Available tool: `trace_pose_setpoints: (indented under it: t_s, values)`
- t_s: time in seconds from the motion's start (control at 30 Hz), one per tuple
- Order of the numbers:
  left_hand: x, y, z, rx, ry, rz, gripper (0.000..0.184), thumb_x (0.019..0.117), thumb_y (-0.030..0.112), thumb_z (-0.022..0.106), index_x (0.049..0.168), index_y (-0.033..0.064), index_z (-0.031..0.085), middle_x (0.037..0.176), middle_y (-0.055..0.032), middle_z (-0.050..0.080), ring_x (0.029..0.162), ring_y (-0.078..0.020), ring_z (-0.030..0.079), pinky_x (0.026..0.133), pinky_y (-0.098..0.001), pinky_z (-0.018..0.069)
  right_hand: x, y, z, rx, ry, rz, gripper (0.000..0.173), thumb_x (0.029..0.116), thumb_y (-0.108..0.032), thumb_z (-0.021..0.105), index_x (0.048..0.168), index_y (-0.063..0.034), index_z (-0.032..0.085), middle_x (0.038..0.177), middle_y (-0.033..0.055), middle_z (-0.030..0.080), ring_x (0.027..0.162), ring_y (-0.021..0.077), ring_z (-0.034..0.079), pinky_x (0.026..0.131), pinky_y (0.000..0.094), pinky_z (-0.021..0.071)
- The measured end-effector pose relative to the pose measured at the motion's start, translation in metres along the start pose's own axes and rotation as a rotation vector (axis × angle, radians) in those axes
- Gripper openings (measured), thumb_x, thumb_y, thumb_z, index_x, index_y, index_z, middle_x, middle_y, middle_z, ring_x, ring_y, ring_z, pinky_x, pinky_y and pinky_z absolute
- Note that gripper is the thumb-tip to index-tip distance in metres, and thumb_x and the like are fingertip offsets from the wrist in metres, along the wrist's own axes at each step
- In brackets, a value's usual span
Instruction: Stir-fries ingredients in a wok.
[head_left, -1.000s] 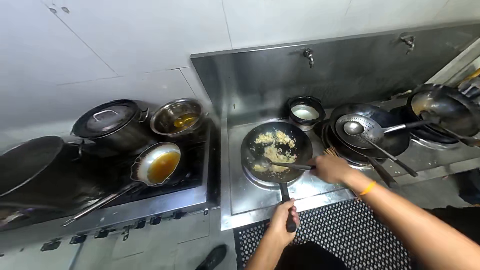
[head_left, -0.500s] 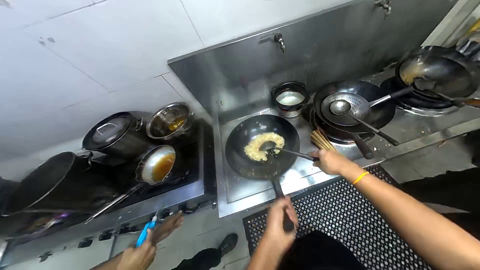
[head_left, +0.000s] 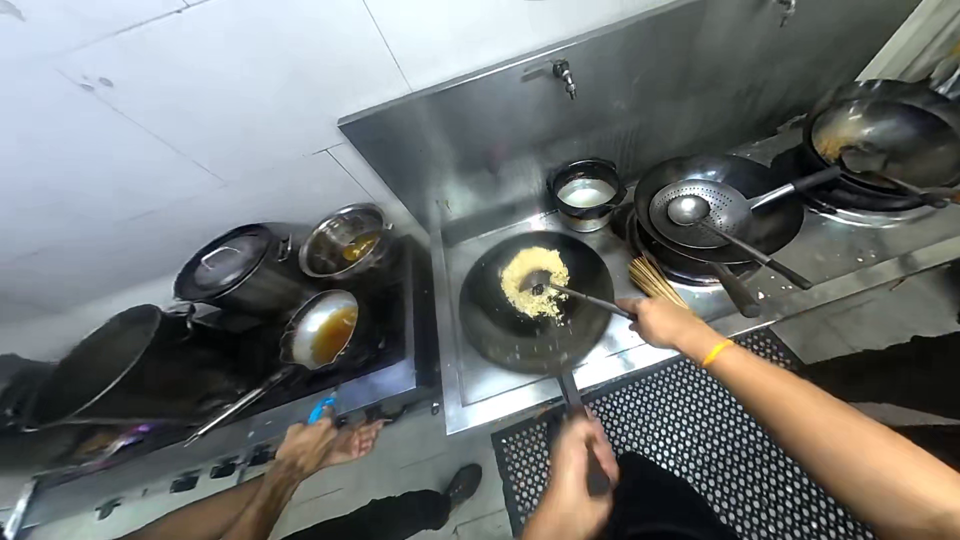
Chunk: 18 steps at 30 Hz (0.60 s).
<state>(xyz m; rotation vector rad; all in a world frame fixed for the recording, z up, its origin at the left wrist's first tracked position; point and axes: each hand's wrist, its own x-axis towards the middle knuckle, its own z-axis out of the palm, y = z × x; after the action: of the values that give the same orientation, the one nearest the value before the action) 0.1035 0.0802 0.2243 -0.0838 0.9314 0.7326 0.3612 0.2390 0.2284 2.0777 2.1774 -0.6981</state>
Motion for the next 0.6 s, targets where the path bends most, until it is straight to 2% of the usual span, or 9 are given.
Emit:
trace_pose_setpoints:
  t_s: [0.03,0.1,0.17,0.23,0.3,0.37,0.4,0.5,0.6]
  values:
    - [-0.023,-0.017,-0.005,0.062,0.025,-0.022,0.017,0.0962,0.005,0.046,0.112,0.0092,0.049,0.07,-0.0032,0.054,0.047,-0.0109,0.054,0.041,-0.0249,0.0501,-0.011,0.002,-0.001,0.022,-0.021,-0.004,0.051,0.0905,-0.028,0.073,0.14,-0.0352,0.061,0.106,0.0086,0.074,0.093,0.0319,0.072,0.08,0.0617,0.0576]
    - [-0.054,-0.019,0.002,0.116,0.094,-0.087,0.015,0.0978,0.006,0.049,0.113,0.0079,0.05,0.072,-0.0034,0.054,0.047,-0.0112,0.053,0.041,-0.0254,0.0494,-0.028,0.004,-0.028,0.072,-0.173,-0.013,0.047,0.0947,-0.028,0.071,0.14,-0.0356,0.062,0.104,0.0062,0.075,0.089,0.027,0.072,0.08,0.0571,0.0586]
    - [-0.057,0.013,0.025,0.037,0.074,-0.115,0.01,0.1019,0.015,0.051,0.101,0.007,0.055,0.067,-0.0027,0.053,0.046,-0.011,0.054,0.042,-0.025,0.0502,-0.037,0.006,-0.064,0.186,-0.395,0.013,0.037,0.1002,-0.027,0.067,0.137,-0.0306,0.064,0.086,0.0066,0.072,0.063,0.02,0.065,0.059,0.0426,0.0569]
    - [-0.024,0.064,0.045,-0.098,0.014,-0.097,0.016,0.1049,0.022,0.051,0.101,0.0066,0.054,0.068,-0.0024,0.053,0.047,-0.0097,0.055,0.042,-0.0221,0.0521,-0.026,0.006,-0.091,0.308,-0.533,0.073,0.036,0.1025,-0.028,0.064,0.139,-0.0302,0.063,0.077,0.0089,0.069,0.05,0.0181,0.058,0.049,0.0356,0.0514]
    - [0.025,0.095,0.045,-0.147,-0.01,-0.044,0.009,0.101,0.015,0.053,0.1,0.0059,0.053,0.069,-0.0028,0.053,0.047,-0.0098,0.056,0.042,-0.0213,0.0517,-0.005,-0.001,-0.096,0.242,-0.451,0.075,0.036,0.0999,-0.029,0.068,0.135,-0.0306,0.067,0.08,0.008,0.071,0.055,0.0185,0.06,0.053,0.0379,0.0527]
    - [0.05,0.078,0.023,-0.111,-0.01,0.006,0.005,0.0999,0.012,0.053,0.099,0.0065,0.052,0.067,-0.0029,0.052,0.047,-0.0112,0.055,0.042,-0.0232,0.0518,0.015,-0.011,-0.069,0.016,-0.246,0.072,0.034,0.092,-0.031,0.072,0.126,-0.0365,0.072,0.096,0.0058,0.074,0.08,0.0258,0.069,0.071,0.054,0.0572]
    - [0.045,0.056,0.012,-0.061,-0.007,0.018,0.003,0.1002,0.011,0.051,0.101,0.0079,0.051,0.067,-0.0028,0.052,0.047,-0.0117,0.055,0.042,-0.0244,0.051,0.021,-0.014,-0.047,-0.053,-0.139,0.087,0.038,0.0889,-0.032,0.072,0.126,-0.0382,0.071,0.101,0.0077,0.074,0.089,0.031,0.07,0.074,0.0608,0.0564]
    - [-0.015,0.004,-0.01,0.135,0.066,-0.019,0.03,0.0955,0.002,0.051,0.125,0.0076,0.045,0.076,-0.0059,0.055,0.05,-0.0142,0.055,0.042,-0.0287,0.0517,0.001,-0.02,0.006,-0.047,0.066,0.085,0.048,0.0925,-0.029,0.069,0.139,-0.0342,0.06,0.094,0.0121,0.073,0.082,0.0368,0.071,0.067,0.0638,0.0566]
    - [-0.037,0.026,0.001,0.133,0.107,-0.066,0.025,0.0967,0.005,0.055,0.121,0.0062,0.049,0.077,-0.0065,0.057,0.049,-0.014,0.055,0.041,-0.0285,0.0514,-0.026,-0.021,-0.001,0.094,0.046,0.035,0.047,0.0959,-0.03,0.068,0.142,-0.0357,0.058,0.091,0.0064,0.073,0.077,0.0287,0.07,0.069,0.0594,0.0584]
